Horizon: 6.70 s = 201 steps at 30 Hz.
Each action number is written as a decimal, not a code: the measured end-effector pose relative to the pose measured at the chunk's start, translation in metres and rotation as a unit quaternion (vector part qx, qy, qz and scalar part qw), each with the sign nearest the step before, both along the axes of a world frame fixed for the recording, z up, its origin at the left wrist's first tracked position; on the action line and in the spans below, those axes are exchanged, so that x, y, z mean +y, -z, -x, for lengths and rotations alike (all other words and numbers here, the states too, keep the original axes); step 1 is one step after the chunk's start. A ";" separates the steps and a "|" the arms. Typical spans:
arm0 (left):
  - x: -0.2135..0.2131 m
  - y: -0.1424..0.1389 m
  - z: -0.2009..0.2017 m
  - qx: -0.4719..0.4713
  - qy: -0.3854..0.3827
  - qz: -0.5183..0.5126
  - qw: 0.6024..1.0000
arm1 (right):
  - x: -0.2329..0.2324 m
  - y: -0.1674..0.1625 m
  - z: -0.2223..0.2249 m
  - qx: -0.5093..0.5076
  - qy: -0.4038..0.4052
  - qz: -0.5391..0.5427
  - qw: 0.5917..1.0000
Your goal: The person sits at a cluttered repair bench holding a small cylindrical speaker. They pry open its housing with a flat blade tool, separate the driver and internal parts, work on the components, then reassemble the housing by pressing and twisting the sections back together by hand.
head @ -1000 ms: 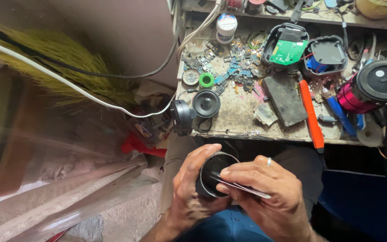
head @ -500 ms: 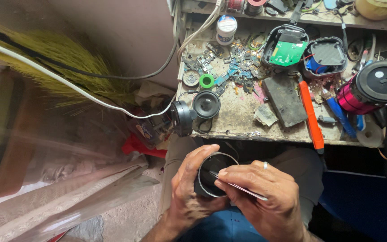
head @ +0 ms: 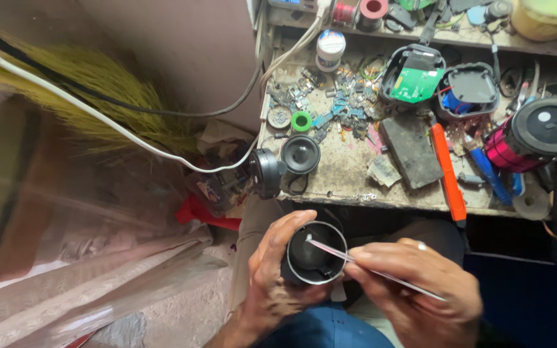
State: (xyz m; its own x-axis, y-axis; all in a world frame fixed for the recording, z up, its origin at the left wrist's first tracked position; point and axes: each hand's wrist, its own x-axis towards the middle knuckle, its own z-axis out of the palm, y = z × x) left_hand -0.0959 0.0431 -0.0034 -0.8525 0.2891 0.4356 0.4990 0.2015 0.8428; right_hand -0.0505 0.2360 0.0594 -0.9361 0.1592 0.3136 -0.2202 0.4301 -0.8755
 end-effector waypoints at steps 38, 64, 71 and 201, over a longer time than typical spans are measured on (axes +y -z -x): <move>-0.018 0.011 -0.002 0.008 0.007 -0.057 0.998 | 0.036 0.036 0.039 0.042 0.004 0.316 0.948; -0.033 0.022 -0.006 -0.173 0.047 -0.143 0.973 | 0.017 0.031 0.070 0.020 0.085 0.025 0.996; -0.036 0.023 -0.007 -0.143 0.058 -0.158 0.975 | 0.006 0.011 0.096 0.054 0.092 -0.290 0.951; -0.076 -0.058 0.097 -0.192 -0.001 -0.062 0.979 | -0.053 -0.022 0.130 0.069 -0.179 -0.384 0.903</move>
